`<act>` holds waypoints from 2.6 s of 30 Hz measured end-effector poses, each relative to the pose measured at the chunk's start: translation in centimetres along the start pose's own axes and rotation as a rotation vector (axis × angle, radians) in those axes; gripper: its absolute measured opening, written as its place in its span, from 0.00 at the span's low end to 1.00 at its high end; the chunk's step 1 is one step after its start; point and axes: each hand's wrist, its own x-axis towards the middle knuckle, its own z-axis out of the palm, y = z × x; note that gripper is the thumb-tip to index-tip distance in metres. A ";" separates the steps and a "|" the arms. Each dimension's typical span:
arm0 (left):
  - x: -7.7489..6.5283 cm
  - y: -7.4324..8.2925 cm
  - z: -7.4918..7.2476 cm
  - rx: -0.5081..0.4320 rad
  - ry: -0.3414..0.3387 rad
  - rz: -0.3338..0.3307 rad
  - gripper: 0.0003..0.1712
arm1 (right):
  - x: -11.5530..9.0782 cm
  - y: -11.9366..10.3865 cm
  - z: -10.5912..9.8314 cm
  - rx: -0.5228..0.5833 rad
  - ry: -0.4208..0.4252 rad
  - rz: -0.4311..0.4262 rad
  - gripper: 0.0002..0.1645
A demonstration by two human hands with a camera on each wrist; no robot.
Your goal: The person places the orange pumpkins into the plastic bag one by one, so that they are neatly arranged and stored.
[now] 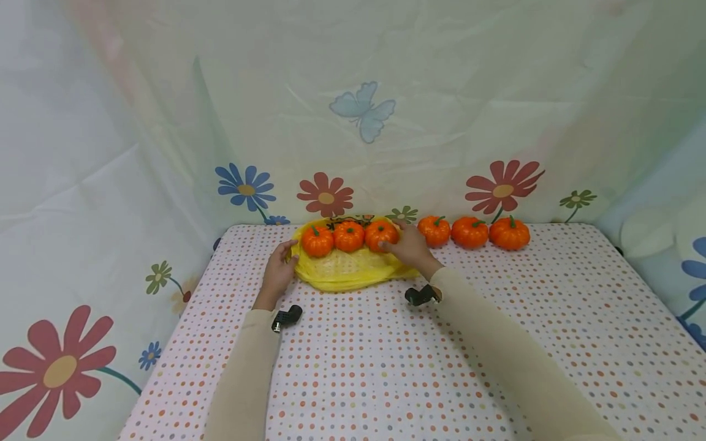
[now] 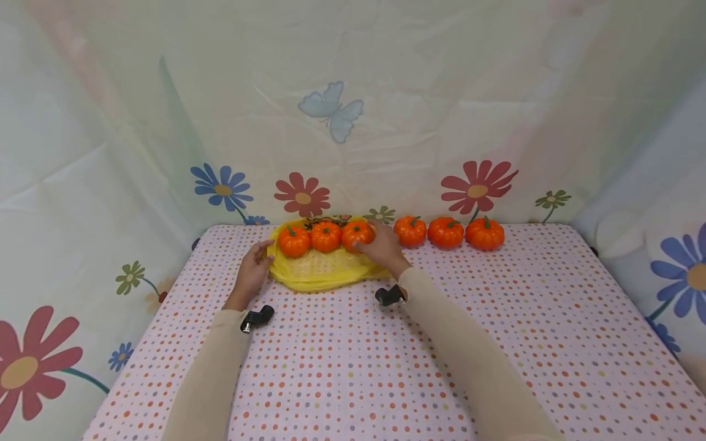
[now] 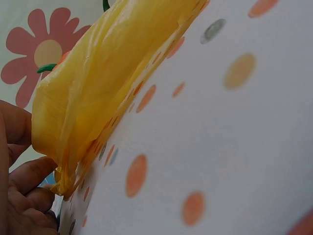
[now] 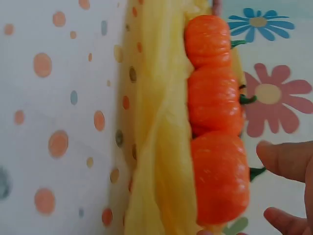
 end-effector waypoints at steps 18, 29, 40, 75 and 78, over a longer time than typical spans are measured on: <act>-0.2 -0.4 -0.2 0.015 0.005 0.036 0.23 | -2.6 5.6 -4.7 0.151 0.367 0.156 0.30; -0.2 -0.1 -0.1 0.010 -0.001 0.046 0.23 | -1.4 7.2 -5.2 -0.031 0.208 0.190 0.60; 0.1 -0.3 0.0 0.002 -0.001 0.037 0.23 | 1.0 7.9 -6.0 -0.067 0.050 0.236 0.62; 0.4 -0.5 0.1 -0.002 0.001 0.025 0.23 | -1.1 6.3 -6.6 -0.069 0.008 0.209 0.62; 0.3 -0.5 0.1 0.000 -0.005 0.027 0.23 | -1.9 5.7 -7.2 -0.056 0.062 0.174 0.60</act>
